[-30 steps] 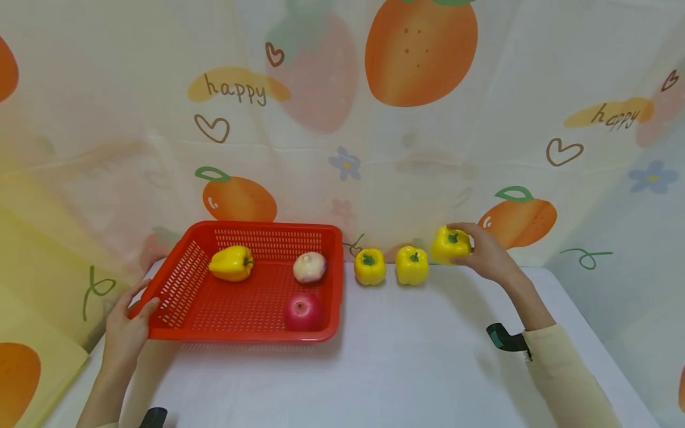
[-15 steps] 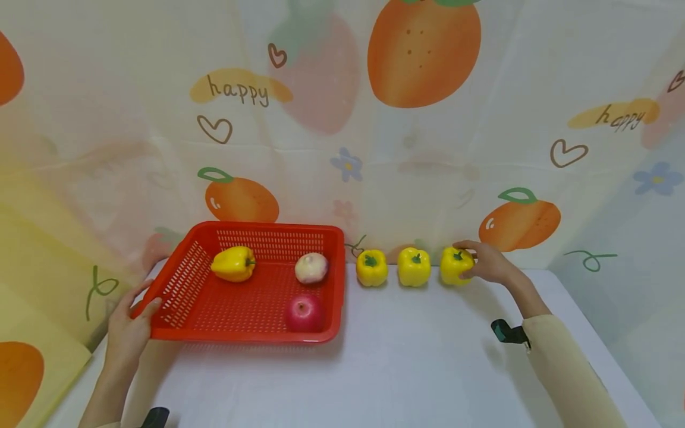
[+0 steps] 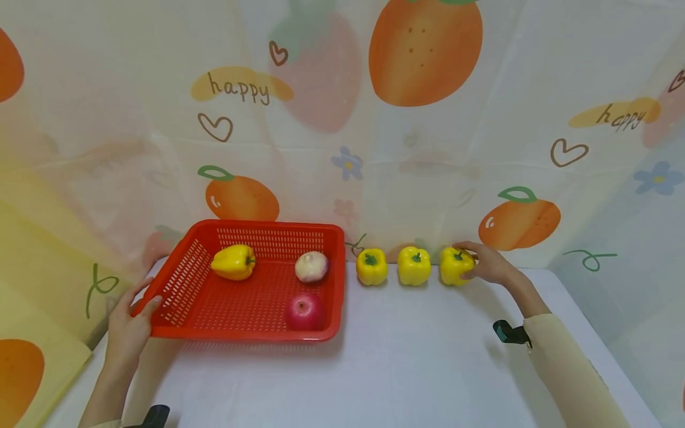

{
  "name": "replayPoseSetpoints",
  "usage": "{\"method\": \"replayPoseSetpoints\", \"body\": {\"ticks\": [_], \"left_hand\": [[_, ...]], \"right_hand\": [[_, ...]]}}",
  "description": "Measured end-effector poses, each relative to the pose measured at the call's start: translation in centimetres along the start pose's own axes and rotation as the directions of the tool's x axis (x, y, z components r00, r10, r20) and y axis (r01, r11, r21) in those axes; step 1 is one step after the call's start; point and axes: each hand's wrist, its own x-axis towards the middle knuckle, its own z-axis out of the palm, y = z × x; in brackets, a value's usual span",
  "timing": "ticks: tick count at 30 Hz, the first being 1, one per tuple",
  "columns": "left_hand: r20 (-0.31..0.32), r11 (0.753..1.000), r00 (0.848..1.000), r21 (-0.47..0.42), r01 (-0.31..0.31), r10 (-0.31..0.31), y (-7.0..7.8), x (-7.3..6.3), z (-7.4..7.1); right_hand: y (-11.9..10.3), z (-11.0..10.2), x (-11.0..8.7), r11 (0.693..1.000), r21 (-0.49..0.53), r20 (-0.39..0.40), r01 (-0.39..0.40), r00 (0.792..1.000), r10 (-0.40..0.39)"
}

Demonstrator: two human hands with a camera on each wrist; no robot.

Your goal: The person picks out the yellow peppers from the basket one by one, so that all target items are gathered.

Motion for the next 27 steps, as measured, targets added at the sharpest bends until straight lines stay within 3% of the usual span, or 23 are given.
{"method": "replayPoseSetpoints", "body": {"ticks": [6,14,20,27], "left_hand": [[-0.005,0.995,1.000,0.097,0.023,-0.022,0.1,-0.1,0.2],[-0.003,0.994,0.999,0.100,0.035,-0.035,0.1,0.0,0.1],[0.004,0.994,0.998,0.094,0.061,-0.062,0.2,0.0,0.1],[-0.001,0.995,0.999,0.086,0.052,-0.053,0.3,0.0,0.2]], "right_hand": [[-0.4,-0.6,-0.2,0.997,-0.052,0.027,-0.050,0.998,0.051],[-2.4,-1.7,-0.7,0.989,-0.146,0.032,-0.030,0.999,0.035],[-4.7,-2.2,-0.5,0.987,-0.162,0.000,-0.012,1.000,0.012],[-7.5,-2.2,-0.2,0.985,-0.170,-0.016,0.004,1.000,-0.007]]}}
